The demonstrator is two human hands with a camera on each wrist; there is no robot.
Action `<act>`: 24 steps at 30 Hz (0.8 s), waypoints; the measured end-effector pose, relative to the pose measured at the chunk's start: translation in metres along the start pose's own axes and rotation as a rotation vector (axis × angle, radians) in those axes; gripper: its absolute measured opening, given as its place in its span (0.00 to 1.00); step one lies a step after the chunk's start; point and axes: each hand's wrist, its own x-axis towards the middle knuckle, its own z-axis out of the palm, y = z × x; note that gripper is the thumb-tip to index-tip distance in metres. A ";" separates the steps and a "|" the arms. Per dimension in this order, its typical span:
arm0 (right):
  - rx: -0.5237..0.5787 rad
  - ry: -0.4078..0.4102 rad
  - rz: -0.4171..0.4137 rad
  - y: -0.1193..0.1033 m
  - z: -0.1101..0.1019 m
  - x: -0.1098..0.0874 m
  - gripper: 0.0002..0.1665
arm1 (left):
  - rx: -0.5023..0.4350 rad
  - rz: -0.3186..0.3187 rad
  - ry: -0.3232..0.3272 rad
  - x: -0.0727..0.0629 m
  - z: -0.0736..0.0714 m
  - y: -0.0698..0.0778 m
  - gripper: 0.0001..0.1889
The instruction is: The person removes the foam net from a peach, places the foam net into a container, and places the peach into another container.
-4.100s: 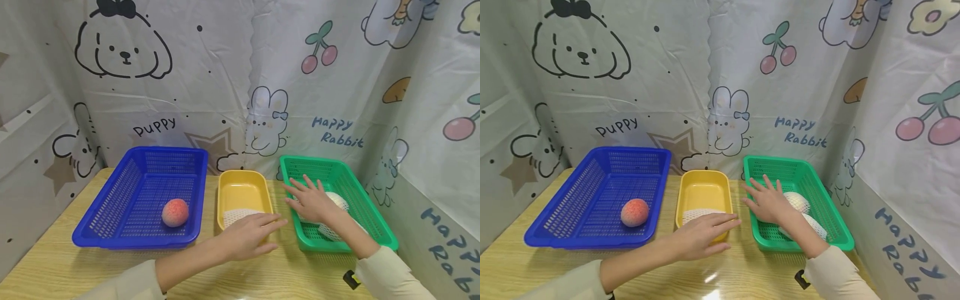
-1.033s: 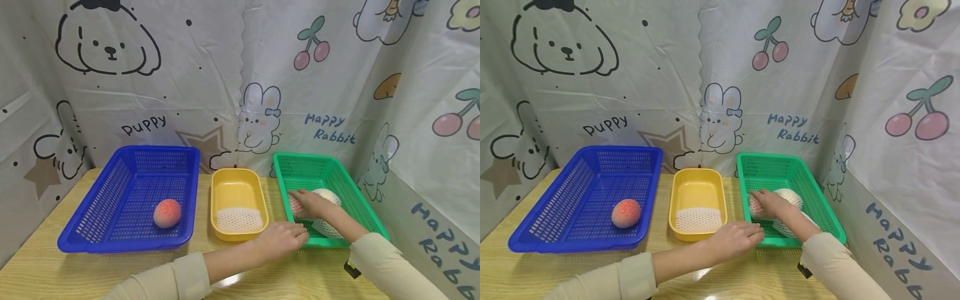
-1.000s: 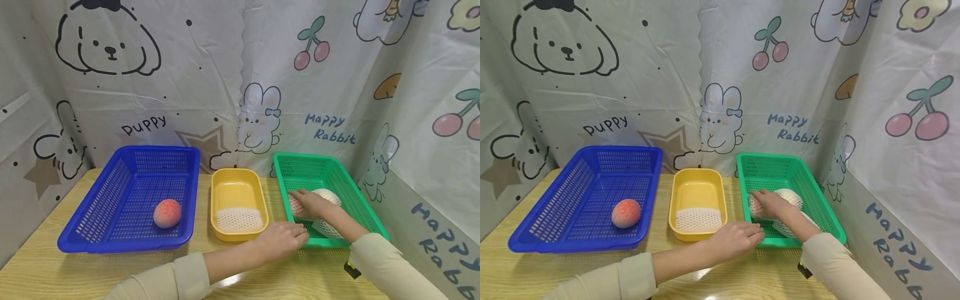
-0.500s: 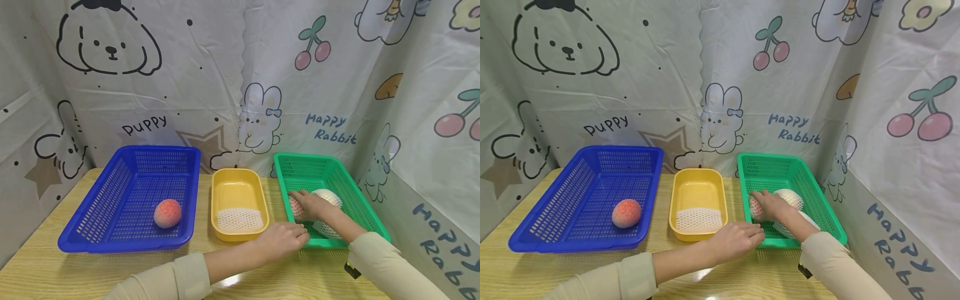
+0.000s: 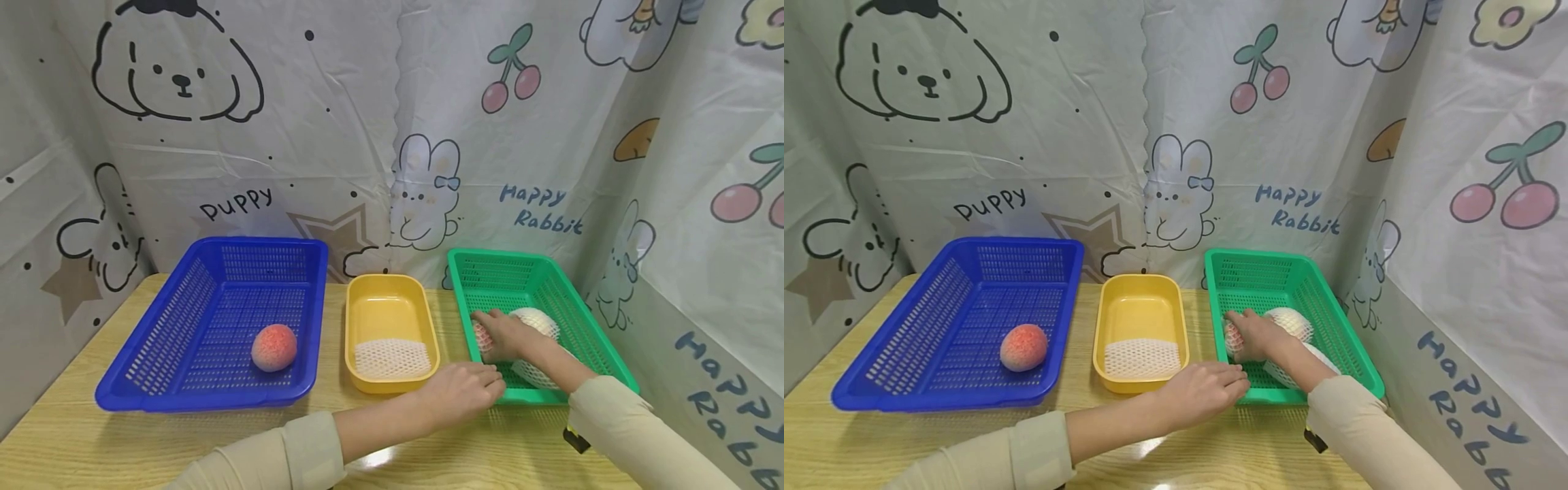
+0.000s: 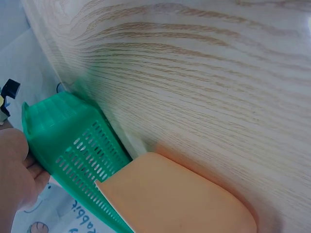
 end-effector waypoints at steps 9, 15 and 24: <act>-0.016 0.048 -0.009 -0.002 -0.001 -0.004 0.46 | -0.004 -0.008 -0.046 0.001 -0.002 0.000 0.07; 0.044 0.061 0.043 0.005 -0.007 -0.007 0.49 | -0.014 -0.006 -0.053 0.001 -0.002 0.000 0.08; 0.068 0.136 0.052 0.013 -0.014 -0.012 0.51 | -0.010 -0.011 -0.080 0.002 -0.004 0.000 0.08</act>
